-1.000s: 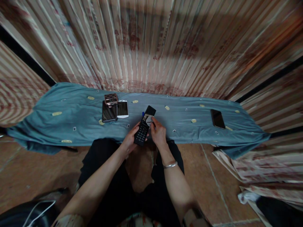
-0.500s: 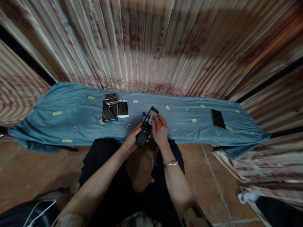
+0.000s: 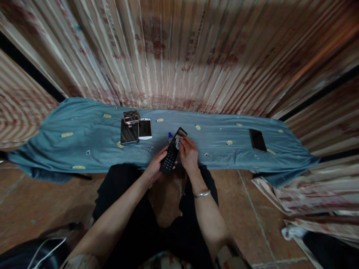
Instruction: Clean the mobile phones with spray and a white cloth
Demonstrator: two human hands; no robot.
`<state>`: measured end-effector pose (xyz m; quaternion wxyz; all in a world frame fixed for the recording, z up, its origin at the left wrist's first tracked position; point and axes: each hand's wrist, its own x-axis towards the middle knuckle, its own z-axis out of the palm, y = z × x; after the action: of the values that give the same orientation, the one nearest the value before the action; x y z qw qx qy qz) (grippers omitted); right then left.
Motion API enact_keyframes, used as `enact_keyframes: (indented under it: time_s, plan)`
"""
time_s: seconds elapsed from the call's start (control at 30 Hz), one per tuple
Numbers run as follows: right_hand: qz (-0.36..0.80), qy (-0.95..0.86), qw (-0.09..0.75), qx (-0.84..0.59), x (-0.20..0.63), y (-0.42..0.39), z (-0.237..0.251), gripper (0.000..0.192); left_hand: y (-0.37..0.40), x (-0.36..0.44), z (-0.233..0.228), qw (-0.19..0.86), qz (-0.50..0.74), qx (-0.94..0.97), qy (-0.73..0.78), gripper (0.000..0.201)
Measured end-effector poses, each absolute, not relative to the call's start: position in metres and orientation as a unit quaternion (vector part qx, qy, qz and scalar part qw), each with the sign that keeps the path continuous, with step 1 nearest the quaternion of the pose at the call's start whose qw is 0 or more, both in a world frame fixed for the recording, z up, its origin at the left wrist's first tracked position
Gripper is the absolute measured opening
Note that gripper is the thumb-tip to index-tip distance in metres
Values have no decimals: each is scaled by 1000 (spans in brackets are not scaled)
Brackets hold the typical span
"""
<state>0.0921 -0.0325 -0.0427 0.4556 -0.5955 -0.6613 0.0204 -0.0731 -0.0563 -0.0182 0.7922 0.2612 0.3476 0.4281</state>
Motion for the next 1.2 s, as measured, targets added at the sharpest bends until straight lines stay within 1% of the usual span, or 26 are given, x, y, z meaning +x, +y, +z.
enact_keyframes:
  time_s: [0.17, 0.33, 0.53, 0.67, 0.87, 1.03, 1.2]
  plan:
    - [19, -627, 474, -618, 106, -27, -38, 37, -59, -71, -18, 807, 394, 270, 347, 64]
    - [38, -624, 476, -619, 109, -26, -36, 39, -60, -70, -17, 811, 395, 264, 342, 67]
    - [53, -664, 456, -590, 93, -33, -37, 40, -58, -68, -13, 795, 409, 236, 380, 52]
    - [66, -698, 440, -561, 82, -42, -38, 41, -56, -68, -11, 779, 426, 232, 396, 45]
    - [96, -737, 423, -518, 72, -54, -31, 42, -53, -66, -13, 753, 460, 230, 410, 41]
    - [102, -738, 421, -518, 71, -55, -29, 42, -53, -67, -15, 735, 478, 245, 413, 38]
    - [97, -727, 414, -539, 73, -54, -33, 41, -51, -76, -12, 731, 499, 257, 388, 39]
